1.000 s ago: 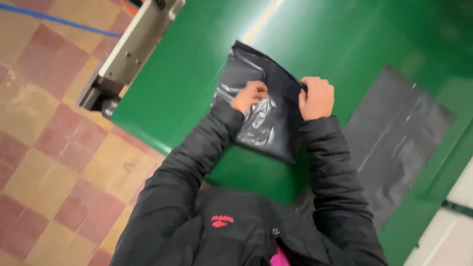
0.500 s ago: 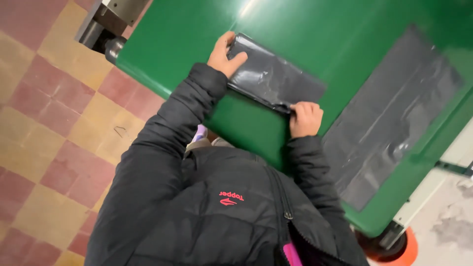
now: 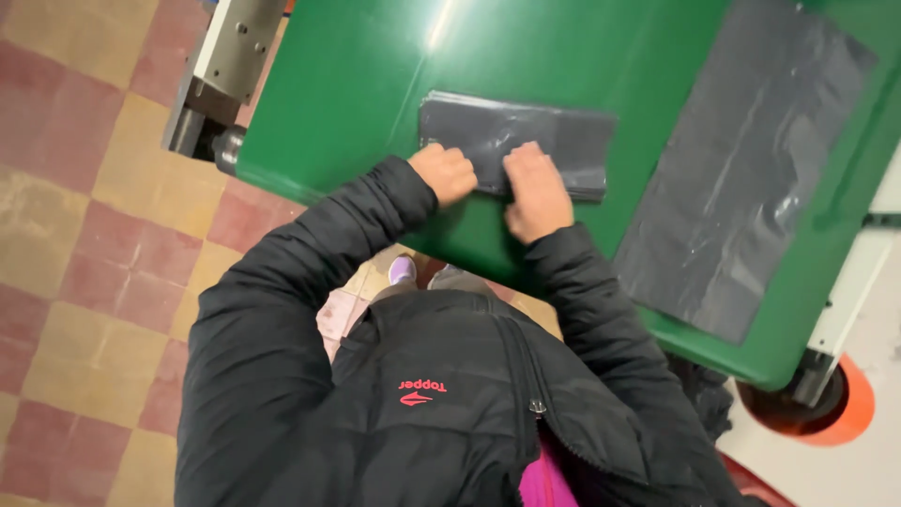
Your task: Folding black plastic bags on a conveyor belt and placing them into a collection crate.
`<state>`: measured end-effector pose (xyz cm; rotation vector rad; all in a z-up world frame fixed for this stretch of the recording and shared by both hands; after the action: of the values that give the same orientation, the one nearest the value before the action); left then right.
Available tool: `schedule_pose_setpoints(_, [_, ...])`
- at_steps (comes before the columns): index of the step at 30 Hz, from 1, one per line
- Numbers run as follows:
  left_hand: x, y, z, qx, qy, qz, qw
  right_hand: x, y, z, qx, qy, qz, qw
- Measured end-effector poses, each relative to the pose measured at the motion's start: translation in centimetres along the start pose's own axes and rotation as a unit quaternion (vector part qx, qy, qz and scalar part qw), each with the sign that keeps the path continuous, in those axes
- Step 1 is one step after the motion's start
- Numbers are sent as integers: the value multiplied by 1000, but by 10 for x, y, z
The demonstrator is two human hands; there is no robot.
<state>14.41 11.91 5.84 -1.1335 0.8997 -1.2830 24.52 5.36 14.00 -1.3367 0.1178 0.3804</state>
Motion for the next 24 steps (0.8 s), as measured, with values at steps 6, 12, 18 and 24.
schedule_pose_setpoints(6, [14, 6, 61, -52, 65, -344, 935, 0, 75, -67, -6, 27, 130, 991])
schedule_pose_setpoints(12, [-44, 121, 88, -87, -87, -449, 885, 127, 167, -181, 165, 423, 562, 691])
schedule_pose_setpoints(18, [-35, 69, 66, -3, -238, -312, 920, 127, 137, -194, 241, 370, 751, 492])
schedule_pose_setpoints(24, [-39, -24, 48, 22, -298, -125, 946, 212, -83, -362, 304, 509, 105, 798])
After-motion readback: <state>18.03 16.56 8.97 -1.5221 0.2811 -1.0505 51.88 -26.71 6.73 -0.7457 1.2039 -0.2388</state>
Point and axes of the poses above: each hand's wrist, its own z-axis towards the middle knuckle, its own y-axis out of the palm, x = y × z, the point moved 9 cm from there along z, towards the middle knuckle, and after that the axes turned 5 degrees about -x, right-handed, at the moved point
